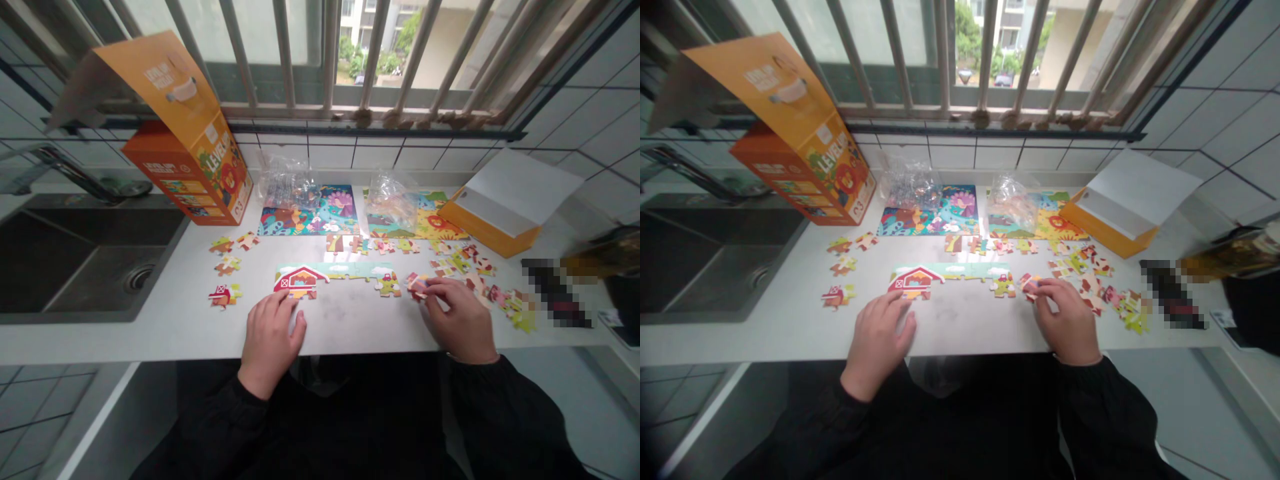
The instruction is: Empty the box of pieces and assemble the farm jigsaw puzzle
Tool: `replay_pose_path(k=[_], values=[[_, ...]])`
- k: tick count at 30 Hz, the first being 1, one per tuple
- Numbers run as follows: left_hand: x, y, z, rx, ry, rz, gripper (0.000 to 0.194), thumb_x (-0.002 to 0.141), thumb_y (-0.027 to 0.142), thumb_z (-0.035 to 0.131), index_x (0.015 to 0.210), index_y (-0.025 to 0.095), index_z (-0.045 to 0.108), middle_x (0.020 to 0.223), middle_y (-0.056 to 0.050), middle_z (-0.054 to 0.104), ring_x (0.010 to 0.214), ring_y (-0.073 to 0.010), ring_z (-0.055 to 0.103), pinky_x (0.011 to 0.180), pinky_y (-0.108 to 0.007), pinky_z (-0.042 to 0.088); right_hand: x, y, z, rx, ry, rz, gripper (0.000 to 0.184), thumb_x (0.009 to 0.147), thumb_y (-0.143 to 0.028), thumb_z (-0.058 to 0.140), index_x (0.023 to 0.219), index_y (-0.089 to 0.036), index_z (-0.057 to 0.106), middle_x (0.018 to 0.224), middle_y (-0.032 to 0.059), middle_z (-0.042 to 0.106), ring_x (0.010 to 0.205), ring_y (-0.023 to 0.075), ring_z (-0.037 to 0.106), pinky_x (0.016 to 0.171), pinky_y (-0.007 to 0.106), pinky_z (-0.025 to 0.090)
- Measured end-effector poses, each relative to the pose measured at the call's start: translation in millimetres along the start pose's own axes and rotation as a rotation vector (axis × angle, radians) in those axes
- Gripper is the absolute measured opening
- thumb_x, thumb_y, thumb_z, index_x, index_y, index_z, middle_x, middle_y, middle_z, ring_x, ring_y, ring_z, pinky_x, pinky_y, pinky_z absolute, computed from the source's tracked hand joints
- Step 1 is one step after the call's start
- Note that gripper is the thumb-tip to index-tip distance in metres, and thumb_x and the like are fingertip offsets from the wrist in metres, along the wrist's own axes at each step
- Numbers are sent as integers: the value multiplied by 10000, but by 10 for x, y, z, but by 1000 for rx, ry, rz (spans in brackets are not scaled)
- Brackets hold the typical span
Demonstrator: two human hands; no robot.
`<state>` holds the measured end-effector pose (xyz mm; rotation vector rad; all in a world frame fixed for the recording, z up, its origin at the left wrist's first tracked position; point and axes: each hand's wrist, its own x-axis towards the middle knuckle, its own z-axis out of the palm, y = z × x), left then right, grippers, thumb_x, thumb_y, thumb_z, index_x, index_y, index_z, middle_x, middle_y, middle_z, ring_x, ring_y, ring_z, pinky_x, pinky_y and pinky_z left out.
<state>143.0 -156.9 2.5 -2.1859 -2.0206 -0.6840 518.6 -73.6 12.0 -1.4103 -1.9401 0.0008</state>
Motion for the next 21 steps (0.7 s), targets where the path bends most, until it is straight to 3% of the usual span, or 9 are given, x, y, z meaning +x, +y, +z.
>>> replay_pose_path(k=[4, 9, 11, 15, 18, 21], values=[[-1, -1, -3, -4, 3, -1, 208, 1042, 294, 603, 1197, 200, 705, 1341, -159, 728, 1240, -341, 673, 1081, -517, 511, 117, 159, -44, -70, 67, 72, 119, 1015, -301, 634, 954, -252, 724, 1134, 104, 812, 1100, 297, 760, 1000, 478, 605], [-2, -2, 2, -5, -1, -16, 209, 1036, 293, 612, 1209, 219, 703, 1349, -154, 727, 1243, -341, 678, 1090, -523, 510, 165, 314, 83, -73, -110, 76, 166, 1005, -325, 633, 1106, -237, 731, 1167, 99, 806, 1069, 290, 759, 966, 453, 602], [-11, 13, 2, -12, 2, -16, 204, 1033, 288, 612, 1194, 210, 710, 1346, -158, 731, 1242, -345, 681, 1086, -529, 515, 137, 339, 148, -68, -147, 47, 211, 1009, -323, 626, 1171, -228, 721, 1232, 114, 796, 1144, 303, 750, 1010, 470, 594], [-6, -15, -23, -90, 14, -23, 206, 1047, 285, 592, 1196, 212, 714, 1352, -144, 735, 1249, -327, 683, 1099, -518, 524, 13, 257, 202, -47, -79, -26, 214, 1018, -299, 625, 1197, -220, 713, 1321, 145, 759, 1288, 335, 690, 1142, 549, 533], [131, -230, -116, -161, 43, -57, 230, 1054, 300, 567, 1206, 216, 718, 1341, -133, 737, 1284, -306, 678, 1148, -487, 520, -116, 118, 182, -46, -25, -51, 211, 1013, -273, 646, 1205, -228, 719, 1305, 148, 739, 1269, 343, 675, 1141, 579, 520], [432, -662, -284, -37, 53, -173, 317, 1048, 361, 548, 1222, 163, 722, 1372, -170, 728, 1327, -343, 653, 1193, -527, 487, -218, 16, 164, -60, 1, -66, 199, 1010, -241, 652, 1197, -244, 721, 1249, 130, 734, 1218, 334, 681, 1105, 566, 532]])
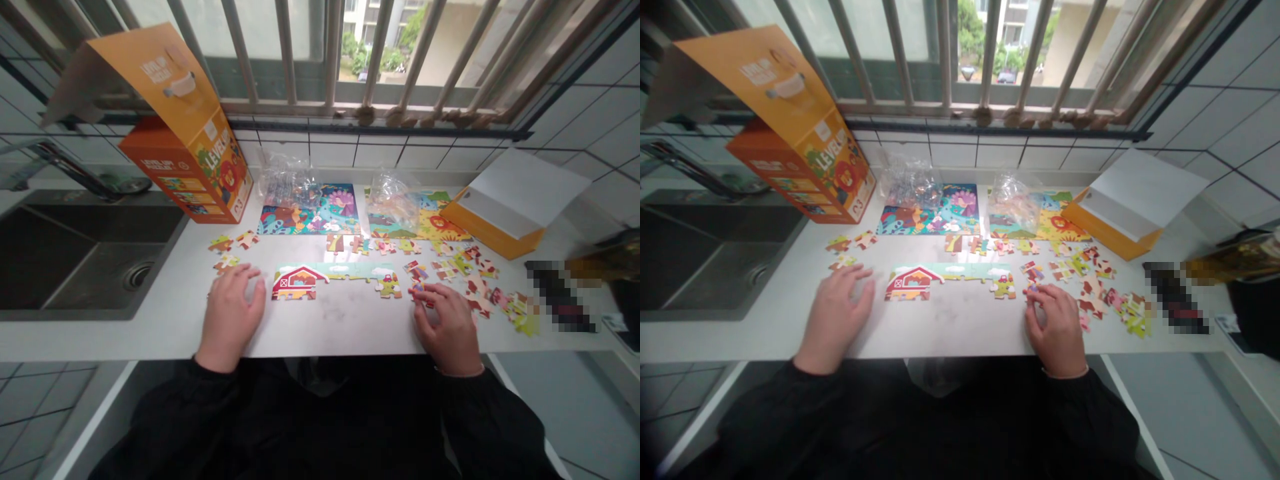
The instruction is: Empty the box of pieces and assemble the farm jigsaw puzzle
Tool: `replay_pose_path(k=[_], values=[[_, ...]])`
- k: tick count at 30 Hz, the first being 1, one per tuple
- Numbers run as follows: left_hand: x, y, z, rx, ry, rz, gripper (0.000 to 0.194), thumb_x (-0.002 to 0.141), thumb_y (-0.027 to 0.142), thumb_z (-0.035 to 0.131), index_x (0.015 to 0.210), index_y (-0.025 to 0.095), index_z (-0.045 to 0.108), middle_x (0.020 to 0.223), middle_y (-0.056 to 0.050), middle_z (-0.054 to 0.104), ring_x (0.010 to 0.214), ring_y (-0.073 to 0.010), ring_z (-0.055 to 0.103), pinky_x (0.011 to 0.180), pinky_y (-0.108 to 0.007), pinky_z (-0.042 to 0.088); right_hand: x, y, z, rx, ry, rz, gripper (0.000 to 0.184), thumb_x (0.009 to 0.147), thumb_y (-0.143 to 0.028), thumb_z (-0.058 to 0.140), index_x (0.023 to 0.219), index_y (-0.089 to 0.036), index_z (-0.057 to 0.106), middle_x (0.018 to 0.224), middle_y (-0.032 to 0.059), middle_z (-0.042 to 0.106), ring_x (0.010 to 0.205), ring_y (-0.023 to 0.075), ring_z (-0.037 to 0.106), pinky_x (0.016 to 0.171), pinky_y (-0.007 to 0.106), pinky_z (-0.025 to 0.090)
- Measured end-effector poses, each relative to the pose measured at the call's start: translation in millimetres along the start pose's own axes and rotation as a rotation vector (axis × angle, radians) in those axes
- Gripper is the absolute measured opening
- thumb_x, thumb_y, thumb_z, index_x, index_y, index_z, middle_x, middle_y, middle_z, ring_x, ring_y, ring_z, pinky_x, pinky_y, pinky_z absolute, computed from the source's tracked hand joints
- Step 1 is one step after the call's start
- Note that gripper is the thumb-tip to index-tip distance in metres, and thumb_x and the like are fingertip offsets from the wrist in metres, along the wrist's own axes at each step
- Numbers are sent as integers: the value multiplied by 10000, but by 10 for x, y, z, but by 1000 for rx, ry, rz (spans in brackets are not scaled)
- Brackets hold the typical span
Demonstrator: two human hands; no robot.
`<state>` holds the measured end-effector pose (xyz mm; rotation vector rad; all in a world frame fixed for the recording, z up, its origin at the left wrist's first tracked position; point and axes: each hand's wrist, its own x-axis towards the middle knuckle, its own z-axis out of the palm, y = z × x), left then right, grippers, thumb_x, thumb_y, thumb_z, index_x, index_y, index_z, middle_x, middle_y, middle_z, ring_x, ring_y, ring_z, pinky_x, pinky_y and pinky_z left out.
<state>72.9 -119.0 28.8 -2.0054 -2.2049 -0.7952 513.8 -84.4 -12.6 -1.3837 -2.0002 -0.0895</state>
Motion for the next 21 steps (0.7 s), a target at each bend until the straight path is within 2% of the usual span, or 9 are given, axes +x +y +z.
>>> replay_pose_path(k=[2, 5, 9, 11, 13, 17, 21], values=[[313, -294, -116, 111, -38, -129, 391, 1044, 365, 499, 1253, 112, 713, 1343, -172, 736, 1320, -338, 650, 1206, -533, 475, -30, -23, 1, -1, 22, 2, 179, 1010, -229, 652, 1176, -247, 716, 1210, 118, 737, 1190, 328, 685, 1093, 557, 532], [747, -693, -230, 160, -62, -220, 493, 1042, 418, 489, 1223, 7, 694, 1251, -198, 747, 1235, -338, 666, 1191, -580, 476, -34, -14, 17, 2, 36, 21, 154, 1013, -232, 642, 1153, -248, 705, 1176, 108, 742, 1148, 320, 694, 1063, 540, 537], [1114, -1058, -212, 190, -147, -274, 657, 985, 604, 579, 1149, -19, 706, 1172, -200, 758, 1147, -333, 683, 1128, -544, 523, -24, -9, 27, 11, 30, 38, 158, 1001, -231, 629, 1136, -256, 706, 1156, 102, 756, 1122, 315, 703, 1040, 532, 537], [1196, -1181, -159, 185, -211, -269, 739, 881, 718, 676, 1029, -4, 733, 1031, -181, 768, 1031, -316, 699, 1070, -509, 561, -25, -15, 26, 17, 24, 51, 157, 995, -228, 629, 1128, -257, 708, 1156, 101, 764, 1118, 314, 706, 1044, 533, 534], [1223, -1271, -106, 181, -241, -240, 804, 813, 807, 700, 968, 19, 739, 1004, -164, 760, 985, -293, 703, 1062, -482, 569, -30, -19, 24, 17, 23, 66, 151, 998, -231, 626, 1122, -259, 706, 1157, 98, 767, 1118, 314, 707, 1052, 532, 530], [1185, -1356, -51, 203, -228, -225, 922, 776, 951, 625, 937, 47, 705, 1073, -162, 743, 947, -254, 693, 1045, -446, 579, -32, -23, 17, 14, 20, 62, 135, 1012, -232, 622, 1122, -256, 696, 1158, 94, 773, 1125, 312, 708, 1049, 516, 530], [1117, -1326, -79, 236, -196, -291, 983, 795, 1017, 552, 975, 61, 686, 1009, -129, 728, 948, -263, 687, 1022, -466, 586, -19, -46, -1, 28, 24, 54, 138, 1008, -221, 616, 1116, -260, 693, 1133, 89, 784, 1106, 310, 723, 1032, 514, 540]])
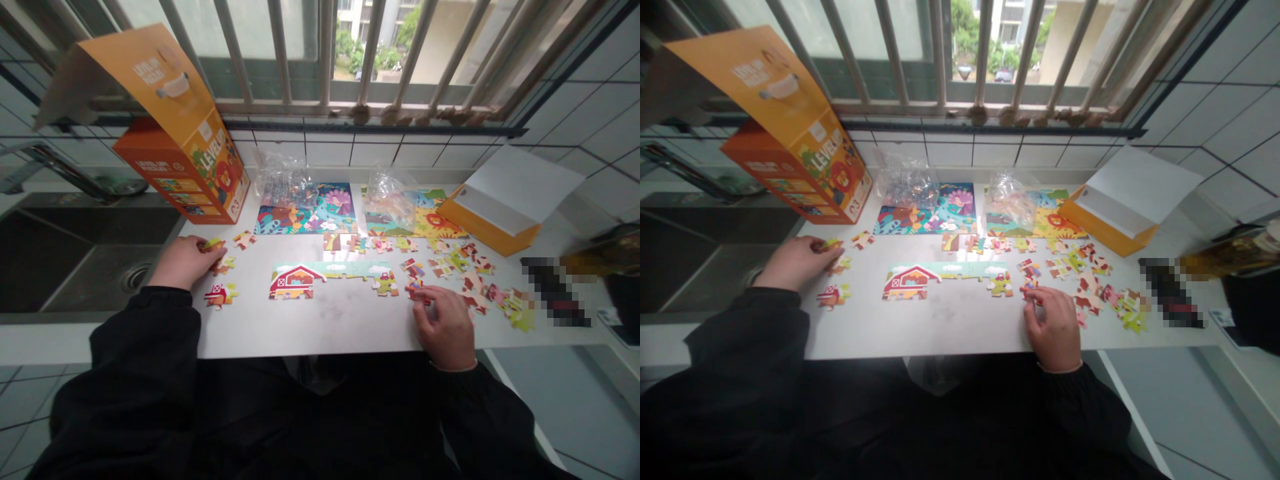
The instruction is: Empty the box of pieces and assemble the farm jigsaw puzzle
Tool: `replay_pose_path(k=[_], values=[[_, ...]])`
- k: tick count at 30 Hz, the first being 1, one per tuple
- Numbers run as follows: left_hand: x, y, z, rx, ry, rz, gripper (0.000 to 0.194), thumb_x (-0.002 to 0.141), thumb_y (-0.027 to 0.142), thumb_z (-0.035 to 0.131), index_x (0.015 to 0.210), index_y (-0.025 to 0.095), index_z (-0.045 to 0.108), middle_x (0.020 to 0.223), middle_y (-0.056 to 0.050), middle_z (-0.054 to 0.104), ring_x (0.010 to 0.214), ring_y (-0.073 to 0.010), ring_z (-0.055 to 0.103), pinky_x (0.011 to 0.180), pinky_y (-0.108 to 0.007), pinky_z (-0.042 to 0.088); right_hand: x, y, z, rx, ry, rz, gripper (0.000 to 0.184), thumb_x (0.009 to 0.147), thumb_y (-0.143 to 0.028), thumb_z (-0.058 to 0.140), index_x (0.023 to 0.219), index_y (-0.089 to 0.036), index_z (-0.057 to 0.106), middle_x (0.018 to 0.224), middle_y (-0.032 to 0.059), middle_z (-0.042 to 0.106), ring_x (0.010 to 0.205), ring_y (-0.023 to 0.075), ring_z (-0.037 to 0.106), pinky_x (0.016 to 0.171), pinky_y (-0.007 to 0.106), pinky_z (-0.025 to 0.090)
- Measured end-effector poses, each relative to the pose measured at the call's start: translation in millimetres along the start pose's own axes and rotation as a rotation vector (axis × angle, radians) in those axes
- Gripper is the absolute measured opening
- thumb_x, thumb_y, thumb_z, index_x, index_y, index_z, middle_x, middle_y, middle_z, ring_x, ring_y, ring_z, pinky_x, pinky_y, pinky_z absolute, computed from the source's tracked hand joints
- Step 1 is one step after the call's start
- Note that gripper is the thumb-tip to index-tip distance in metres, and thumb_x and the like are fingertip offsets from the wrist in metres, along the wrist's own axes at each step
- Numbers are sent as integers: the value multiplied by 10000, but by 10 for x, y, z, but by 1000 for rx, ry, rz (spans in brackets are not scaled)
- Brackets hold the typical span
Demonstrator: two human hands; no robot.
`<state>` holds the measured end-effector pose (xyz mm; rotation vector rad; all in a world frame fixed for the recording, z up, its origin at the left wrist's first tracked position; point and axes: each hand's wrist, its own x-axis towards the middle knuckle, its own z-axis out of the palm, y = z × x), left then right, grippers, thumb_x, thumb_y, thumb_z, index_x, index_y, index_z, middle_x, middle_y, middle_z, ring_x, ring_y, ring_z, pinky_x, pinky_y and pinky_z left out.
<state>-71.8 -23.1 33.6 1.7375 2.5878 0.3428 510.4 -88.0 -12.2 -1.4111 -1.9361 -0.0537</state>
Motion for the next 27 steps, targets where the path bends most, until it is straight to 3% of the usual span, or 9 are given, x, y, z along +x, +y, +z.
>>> replay_pose_path(k=[5, 7, 10, 12, 14, 17, 22, 27], values=[[-217, -44, -150, -9, 64, -143, 1035, 924, 979, 416, 1298, 45, 659, 1037, -109, 718, 910, -243, 673, 965, -475, 596, 8, -32, -23, 3, 9, -22, 139, 1021, -208, 611, 1130, -262, 680, 1141, 88, 790, 1089, 303, 730, 1016, 504, 547], [-375, -106, -211, -26, 43, -145, 1029, 895, 1015, 387, 1251, 106, 713, 1020, -79, 718, 850, -204, 647, 943, -434, 590, 6, -37, -27, 3, 14, -28, 134, 1027, -200, 616, 1134, -252, 677, 1141, 91, 792, 1093, 297, 730, 1017, 492, 547], [-679, -194, -260, -57, -28, 23, 1031, 856, 1051, 358, 1169, 157, 765, 1107, -47, 719, 879, -168, 646, 985, -384, 551, -3, -26, -20, 7, 11, -23, 133, 1029, -203, 622, 1137, -247, 685, 1135, 89, 794, 1097, 292, 731, 1026, 483, 548], [-878, -224, -267, -97, -148, 116, 1046, 778, 1075, 433, 1207, 181, 765, 1191, -60, 709, 941, -200, 659, 987, -375, 550, -12, -6, -6, 11, 14, -22, 133, 1026, -210, 628, 1137, -243, 693, 1137, 85, 796, 1096, 290, 732, 1031, 480, 547], [-1027, -228, -267, -111, -283, 165, 985, 780, 1012, 537, 1282, 189, 741, 1254, -86, 688, 1055, -250, 660, 1022, -375, 539, -20, 17, 10, 14, 25, -28, 129, 1022, -219, 636, 1131, -238, 702, 1135, 82, 799, 1090, 289, 732, 1030, 476, 546], [-1130, -197, -282, -131, -350, 155, 851, 843, 869, 611, 1338, 182, 694, 1283, -91, 676, 1137, -270, 638, 1052, -357, 511, -23, 35, 27, 17, 35, -36, 116, 1019, -229, 643, 1111, -236, 713, 1115, 79, 799, 1070, 286, 732, 1015, 469, 547], [-1165, -32, -352, -255, -331, 114, 683, 797, 749, 723, 1193, 198, 643, 1156, -58, 717, 1027, -247, 638, 937, -338, 518, -19, 13, 24, 12, 36, -35, 122, 1024, -224, 633, 1115, -235, 714, 1126, 82, 796, 1058, 284, 726, 1003, 467, 549], [-1293, 400, -301, -381, -342, 165, 451, 888, 653, 698, 1036, 233, 625, 914, -12, 734, 832, -227, 650, 755, -316, 474, -25, 14, 26, 10, 42, -44, 125, 1027, -222, 632, 1123, -233, 711, 1116, 83, 797, 1070, 281, 729, 1008, 460, 553]])
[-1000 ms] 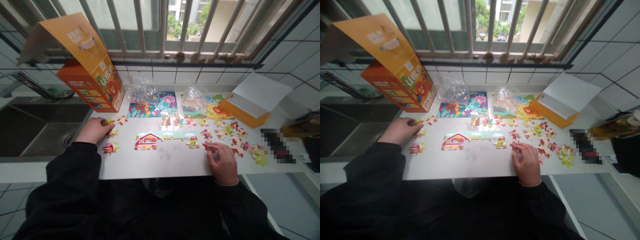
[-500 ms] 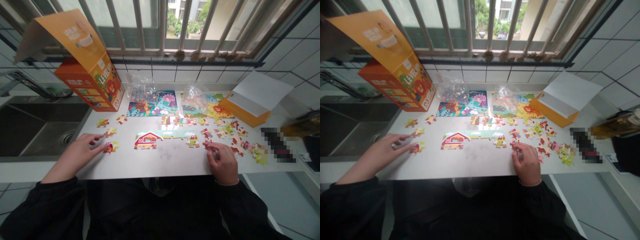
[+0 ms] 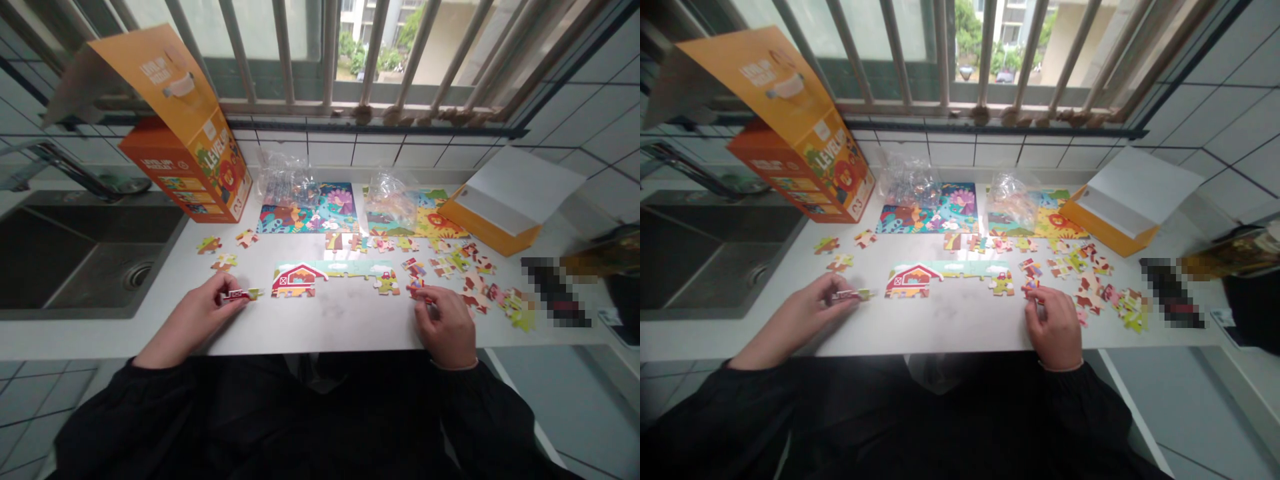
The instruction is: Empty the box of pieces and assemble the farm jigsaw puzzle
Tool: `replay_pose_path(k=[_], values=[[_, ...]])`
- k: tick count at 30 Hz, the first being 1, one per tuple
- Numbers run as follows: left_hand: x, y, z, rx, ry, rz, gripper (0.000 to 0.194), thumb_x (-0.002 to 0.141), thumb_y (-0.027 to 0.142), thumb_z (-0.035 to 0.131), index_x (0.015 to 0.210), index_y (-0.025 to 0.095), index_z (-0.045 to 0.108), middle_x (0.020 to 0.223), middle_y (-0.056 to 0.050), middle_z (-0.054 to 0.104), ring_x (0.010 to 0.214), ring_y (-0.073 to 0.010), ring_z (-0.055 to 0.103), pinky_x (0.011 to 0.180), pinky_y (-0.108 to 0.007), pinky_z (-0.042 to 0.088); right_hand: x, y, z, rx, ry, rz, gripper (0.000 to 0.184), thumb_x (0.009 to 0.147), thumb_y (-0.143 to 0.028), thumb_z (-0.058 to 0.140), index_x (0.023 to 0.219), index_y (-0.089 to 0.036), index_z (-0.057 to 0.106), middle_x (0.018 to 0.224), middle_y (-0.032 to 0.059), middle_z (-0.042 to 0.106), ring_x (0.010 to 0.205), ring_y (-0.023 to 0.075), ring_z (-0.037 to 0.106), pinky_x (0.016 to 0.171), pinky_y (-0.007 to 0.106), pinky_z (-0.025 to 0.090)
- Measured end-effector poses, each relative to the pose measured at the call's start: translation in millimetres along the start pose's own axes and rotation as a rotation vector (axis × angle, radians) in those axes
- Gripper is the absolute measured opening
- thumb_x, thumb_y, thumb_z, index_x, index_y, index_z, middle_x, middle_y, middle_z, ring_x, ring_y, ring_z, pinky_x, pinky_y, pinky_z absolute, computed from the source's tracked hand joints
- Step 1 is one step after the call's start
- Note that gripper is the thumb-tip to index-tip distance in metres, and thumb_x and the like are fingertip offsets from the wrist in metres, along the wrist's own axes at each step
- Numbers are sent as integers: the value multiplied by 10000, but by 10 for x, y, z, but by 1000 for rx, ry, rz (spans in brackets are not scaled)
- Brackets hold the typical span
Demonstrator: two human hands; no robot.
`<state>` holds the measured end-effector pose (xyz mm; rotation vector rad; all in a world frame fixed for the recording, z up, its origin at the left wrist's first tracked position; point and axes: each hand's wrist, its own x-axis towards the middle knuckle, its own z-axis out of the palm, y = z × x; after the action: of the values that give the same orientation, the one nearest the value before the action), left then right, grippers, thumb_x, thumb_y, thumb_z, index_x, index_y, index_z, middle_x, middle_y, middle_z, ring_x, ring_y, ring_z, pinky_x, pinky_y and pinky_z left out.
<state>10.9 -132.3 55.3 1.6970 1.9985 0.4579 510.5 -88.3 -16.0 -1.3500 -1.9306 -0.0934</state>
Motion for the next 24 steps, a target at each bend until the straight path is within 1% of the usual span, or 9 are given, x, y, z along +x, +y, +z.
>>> replay_pose_path(k=[2, 5, 8, 9, 11, 14, 18, 20, 24], values=[[11, 225, 181, -125, -7, 75, 418, 910, 631, 704, 1029, 233, 654, 949, -22, 764, 877, -235, 689, 773, -318, 497, -1, 7, 1, 4, -3, 4, 122, 1027, -226, 633, 1121, -233, 710, 1118, 83, 796, 1068, 281, 731, 1008, 461, 553], [71, 607, 486, -259, -33, 127, 360, 934, 553, 740, 1104, 238, 704, 986, -16, 795, 875, -224, 721, 775, -313, 525, 3, 9, 1, 0, -1, 3, 115, 1028, -224, 633, 1113, -231, 710, 1119, 83, 794, 1050, 280, 728, 990, 457, 554], [180, 949, 756, -253, -59, 242, 220, 947, 356, 750, 1146, 261, 740, 1048, -3, 802, 858, -201, 731, 785, -311, 543, 7, 1, -3, -5, 0, 1, 116, 1030, -216, 630, 1113, -229, 710, 1115, 82, 795, 1036, 277, 727, 979, 452, 554], [220, 1035, 827, -227, -61, 287, 222, 942, 286, 745, 1163, 264, 743, 1080, -7, 802, 876, -200, 734, 817, -319, 552, 8, -2, -5, -7, -1, 1, 116, 1030, -216, 630, 1113, -228, 710, 1115, 83, 794, 1037, 278, 727, 980, 453, 553], [293, 1149, 937, -183, -25, 338, 264, 934, 227, 756, 1195, 256, 731, 1125, -26, 795, 945, -217, 737, 887, -348, 563, 10, -8, -10, -12, -2, 2, 119, 1029, -214, 629, 1114, -228, 711, 1116, 84, 793, 1042, 279, 728, 982, 454, 553], [373, 1183, 1036, -90, 48, 388, 248, 926, 258, 815, 1153, 236, 718, 1132, -51, 766, 1052, -259, 706, 971, -403, 550, 15, -13, -15, -6, -1, 7, 115, 1027, -209, 632, 1111, -230, 707, 1110, 81, 792, 1045, 275, 731, 977, 449, 555], [435, 1112, 1096, 11, 135, 413, 322, 908, 394, 882, 1141, 232, 733, 1160, -78, 704, 1119, -294, 647, 998, -452, 531, 17, -10, -10, 2, -2, 8, 112, 1026, -211, 630, 1110, -235, 701, 1110, 79, 796, 1045, 276, 734, 975, 454, 556], [455, 1084, 1116, 32, 158, 414, 363, 892, 437, 899, 1159, 240, 752, 1205, -86, 683, 1149, -301, 630, 1012, -465, 528, 13, -4, -4, 2, 0, 9, 112, 1025, -220, 633, 1112, -236, 702, 1109, 80, 797, 1048, 279, 734, 982, 459, 556], [477, 1063, 1143, 65, 173, 432, 367, 894, 482, 893, 1155, 248, 785, 1258, -95, 663, 1193, -312, 612, 1045, -484, 515, 12, 0, -1, -6, 1, 5, 115, 1028, -225, 634, 1117, -236, 706, 1115, 82, 794, 1060, 281, 735, 993, 461, 556]])
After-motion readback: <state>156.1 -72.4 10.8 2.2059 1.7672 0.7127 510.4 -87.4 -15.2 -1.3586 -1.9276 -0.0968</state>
